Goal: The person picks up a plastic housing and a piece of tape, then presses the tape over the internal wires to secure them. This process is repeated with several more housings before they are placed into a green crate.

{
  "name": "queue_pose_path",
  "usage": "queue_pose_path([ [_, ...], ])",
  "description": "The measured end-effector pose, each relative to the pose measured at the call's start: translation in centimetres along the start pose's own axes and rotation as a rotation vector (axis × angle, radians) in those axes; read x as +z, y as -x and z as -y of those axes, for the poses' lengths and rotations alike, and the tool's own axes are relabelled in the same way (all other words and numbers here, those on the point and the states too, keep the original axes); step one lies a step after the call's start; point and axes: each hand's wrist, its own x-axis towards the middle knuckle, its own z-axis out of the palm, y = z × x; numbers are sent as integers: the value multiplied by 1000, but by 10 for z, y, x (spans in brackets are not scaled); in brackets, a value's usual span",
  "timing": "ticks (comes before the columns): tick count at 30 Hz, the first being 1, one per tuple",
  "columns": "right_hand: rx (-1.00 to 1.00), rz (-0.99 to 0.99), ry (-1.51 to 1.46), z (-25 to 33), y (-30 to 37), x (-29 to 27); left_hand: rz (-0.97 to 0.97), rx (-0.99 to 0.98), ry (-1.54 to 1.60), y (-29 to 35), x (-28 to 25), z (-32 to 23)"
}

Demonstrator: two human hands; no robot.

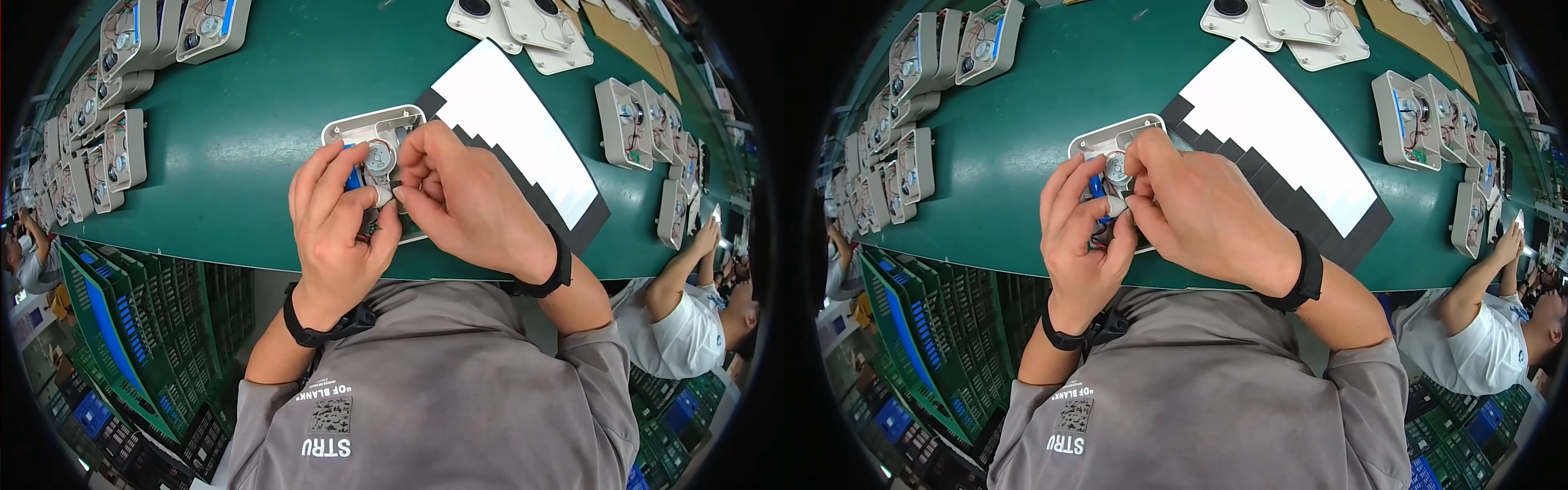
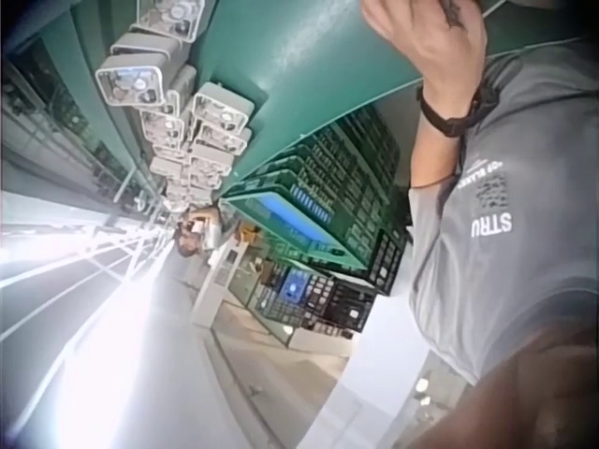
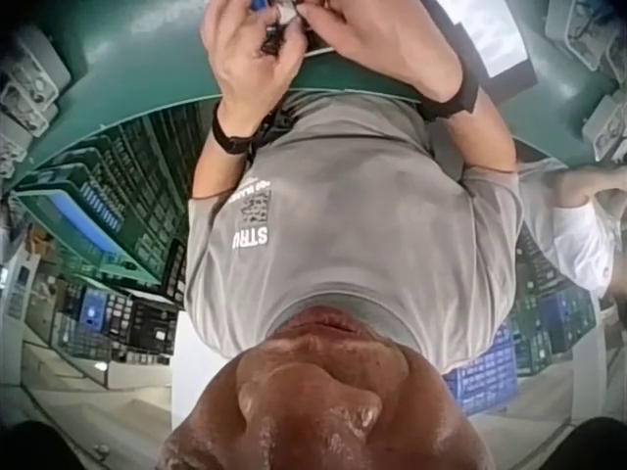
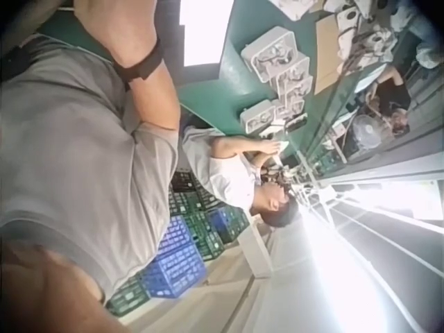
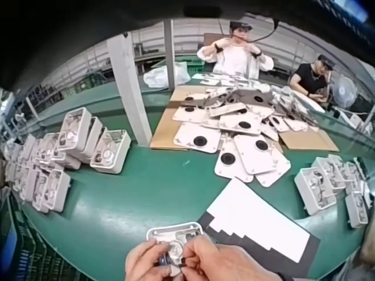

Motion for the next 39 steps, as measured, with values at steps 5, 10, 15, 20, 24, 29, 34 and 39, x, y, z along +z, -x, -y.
queue_pose_path([
  [5, -169, -69, 159, -7, 4, 2, -33, 42, -51, 0, 2, -1],
  [10, -303, -63, 246, -8, 9, 1, -53, 71, -67, 3, 4, 1],
  [15, -252, -66, 263, -7, 10, 5, -102, -33, -42, 2, 5, -5],
  [20, -222, -95, 223, -8, 10, 7, 36, -50, 63, 4, 0, -1],
  [24, -235, -135, 191, -11, 9, 12, 111, -164, 159, 0, -7, -3],
  [29, -266, -157, 150, -14, 7, 14, 199, -268, 232, -7, -16, -1],
  [34, -272, -146, 53, -18, 9, 13, 226, -282, 218, -8, -18, -3],
  [39, -231, -112, 2, -16, 11, 9, 226, -278, 231, -10, -21, -3],
])
